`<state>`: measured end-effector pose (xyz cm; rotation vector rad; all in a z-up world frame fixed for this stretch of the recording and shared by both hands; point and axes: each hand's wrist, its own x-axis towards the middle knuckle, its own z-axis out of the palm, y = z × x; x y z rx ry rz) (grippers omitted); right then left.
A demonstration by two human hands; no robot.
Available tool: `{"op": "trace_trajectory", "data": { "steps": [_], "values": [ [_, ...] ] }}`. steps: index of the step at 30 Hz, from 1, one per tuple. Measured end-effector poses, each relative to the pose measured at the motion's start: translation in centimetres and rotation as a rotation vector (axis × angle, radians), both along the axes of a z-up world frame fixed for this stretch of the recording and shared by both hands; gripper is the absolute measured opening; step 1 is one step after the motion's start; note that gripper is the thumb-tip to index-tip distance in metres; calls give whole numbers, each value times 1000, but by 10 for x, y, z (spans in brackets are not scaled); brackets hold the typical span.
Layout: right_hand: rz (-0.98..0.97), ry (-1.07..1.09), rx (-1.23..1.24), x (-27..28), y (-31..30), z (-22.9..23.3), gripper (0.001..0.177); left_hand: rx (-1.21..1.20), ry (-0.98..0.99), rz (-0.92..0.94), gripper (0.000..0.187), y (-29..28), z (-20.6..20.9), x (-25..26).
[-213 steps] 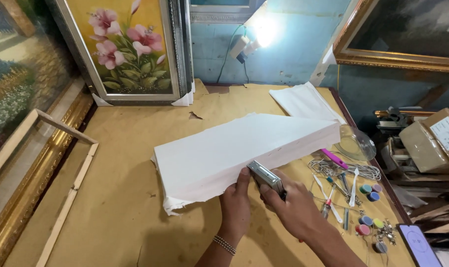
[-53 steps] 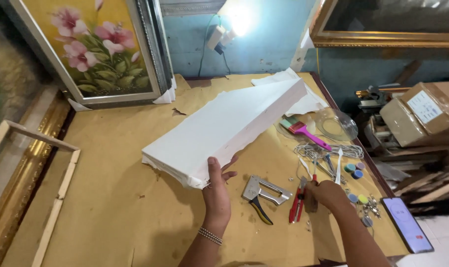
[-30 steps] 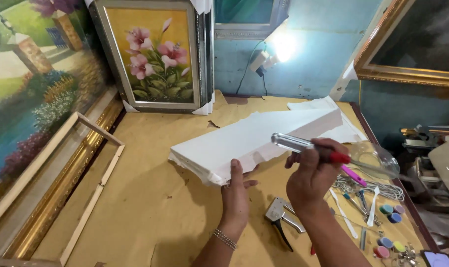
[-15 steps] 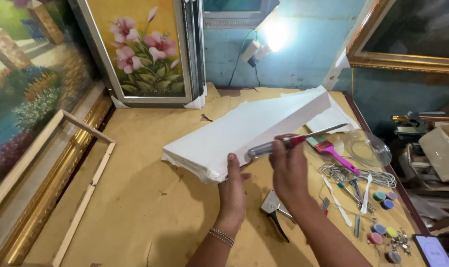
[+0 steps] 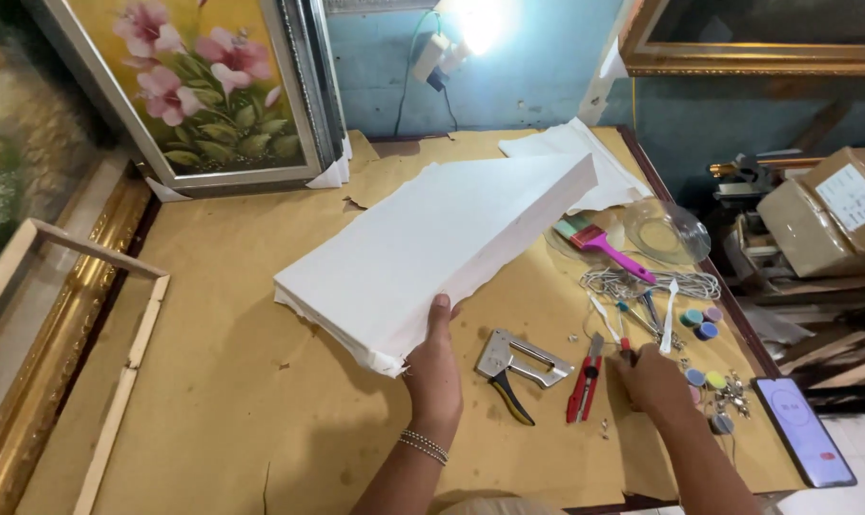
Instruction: Attaching a canvas print to a wooden stretcher bar frame using a manual staple gun and trimming excess material.
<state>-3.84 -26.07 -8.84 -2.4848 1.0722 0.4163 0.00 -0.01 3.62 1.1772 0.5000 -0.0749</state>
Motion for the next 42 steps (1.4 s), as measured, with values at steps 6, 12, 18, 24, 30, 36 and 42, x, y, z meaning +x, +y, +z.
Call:
{"op": "trace_trajectory", "data": {
  "steps": [6, 12, 18, 24, 30, 36, 42],
  "values": [
    [-9, -156, -37, -3, 55, 55, 38, -32, -43, -37, 34, -11, -33, -1],
    [26, -446, 1053, 22, 151, 117, 49, -66, -256, -106, 69, -6, -32, -11],
    [-180, -570, 1223, 39, 194, 110, 38, -376, -236, 202, 56, -2, -24, -30],
    [-246, -575, 1413, 41, 218, 111, 29, -354, 201, 332, 46, 26, 17, -33],
    [37, -576, 1550, 44, 218, 100, 45, -499, 281, 306, 41, 48, 37, -41],
    [487, -378, 999, 39, 216, 94, 41, -103, 243, 409, 70, 42, 22, -34],
    [484, -192, 710, 28, 212, 120, 33, -338, 93, 590, 50, 33, 17, -38]
  ]
}}
